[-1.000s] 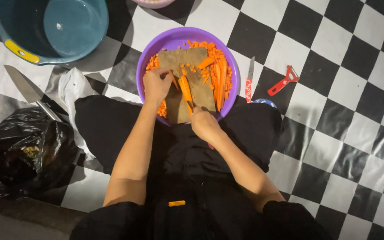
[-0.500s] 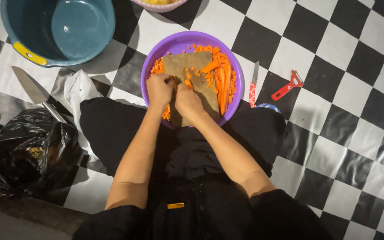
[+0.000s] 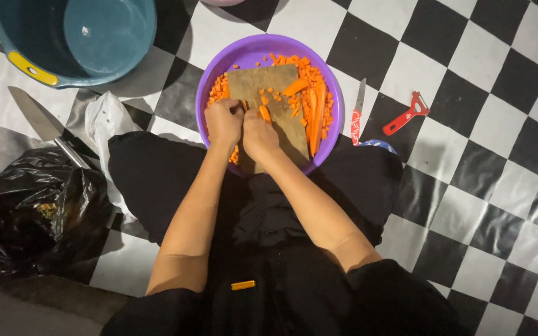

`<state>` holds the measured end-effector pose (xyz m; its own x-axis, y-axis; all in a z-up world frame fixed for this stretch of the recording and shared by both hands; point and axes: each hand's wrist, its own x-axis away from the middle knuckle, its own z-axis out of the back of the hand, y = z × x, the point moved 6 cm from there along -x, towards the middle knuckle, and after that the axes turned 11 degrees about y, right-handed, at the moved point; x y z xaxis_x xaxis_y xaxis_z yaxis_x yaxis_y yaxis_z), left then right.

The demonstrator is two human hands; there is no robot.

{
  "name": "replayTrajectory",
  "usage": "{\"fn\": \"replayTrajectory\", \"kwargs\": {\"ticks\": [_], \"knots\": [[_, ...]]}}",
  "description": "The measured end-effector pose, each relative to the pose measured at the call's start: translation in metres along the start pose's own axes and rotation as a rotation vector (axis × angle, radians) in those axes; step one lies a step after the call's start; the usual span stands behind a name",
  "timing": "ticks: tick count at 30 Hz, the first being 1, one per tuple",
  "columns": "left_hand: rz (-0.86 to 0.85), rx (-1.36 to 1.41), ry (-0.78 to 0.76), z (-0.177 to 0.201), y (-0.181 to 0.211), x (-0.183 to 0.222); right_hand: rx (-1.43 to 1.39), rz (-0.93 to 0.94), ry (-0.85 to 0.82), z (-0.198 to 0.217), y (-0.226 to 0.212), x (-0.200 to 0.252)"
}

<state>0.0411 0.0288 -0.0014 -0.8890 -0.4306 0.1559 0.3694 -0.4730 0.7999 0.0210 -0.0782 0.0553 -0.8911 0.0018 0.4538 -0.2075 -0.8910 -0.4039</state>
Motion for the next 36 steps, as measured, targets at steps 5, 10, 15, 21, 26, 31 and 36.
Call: {"fn": "replayTrajectory", "kwargs": {"ticks": [5, 10, 15, 21, 26, 31, 36], "knots": [[0.042, -0.040, 0.003, -0.001, -0.005, 0.002, 0.037, -0.003, -0.017, -0.017, 0.027, 0.015], [-0.023, -0.011, 0.007, 0.013, 0.018, 0.014, 0.108, 0.010, -0.069, 0.003, 0.052, 0.076], [-0.135, 0.011, -0.015, 0.033, 0.043, 0.029, 0.152, -0.032, 0.074, 0.033, 0.084, 0.100], [-0.136, -0.080, -0.106, 0.004, 0.029, 0.031, 0.123, 0.026, 0.111, 0.015, 0.092, 0.076], [-0.151, -0.094, -0.062, -0.001, 0.034, 0.020, 0.066, 0.067, 0.162, 0.019, 0.081, 0.053], [-0.159, -0.060, -0.073, -0.009, 0.023, 0.004, 0.101, 0.070, 0.142, 0.026, 0.078, 0.050], [-0.194, -0.073, -0.083, -0.009, 0.023, 0.007, 0.190, -0.034, 0.043, -0.005, 0.110, 0.056]]}}
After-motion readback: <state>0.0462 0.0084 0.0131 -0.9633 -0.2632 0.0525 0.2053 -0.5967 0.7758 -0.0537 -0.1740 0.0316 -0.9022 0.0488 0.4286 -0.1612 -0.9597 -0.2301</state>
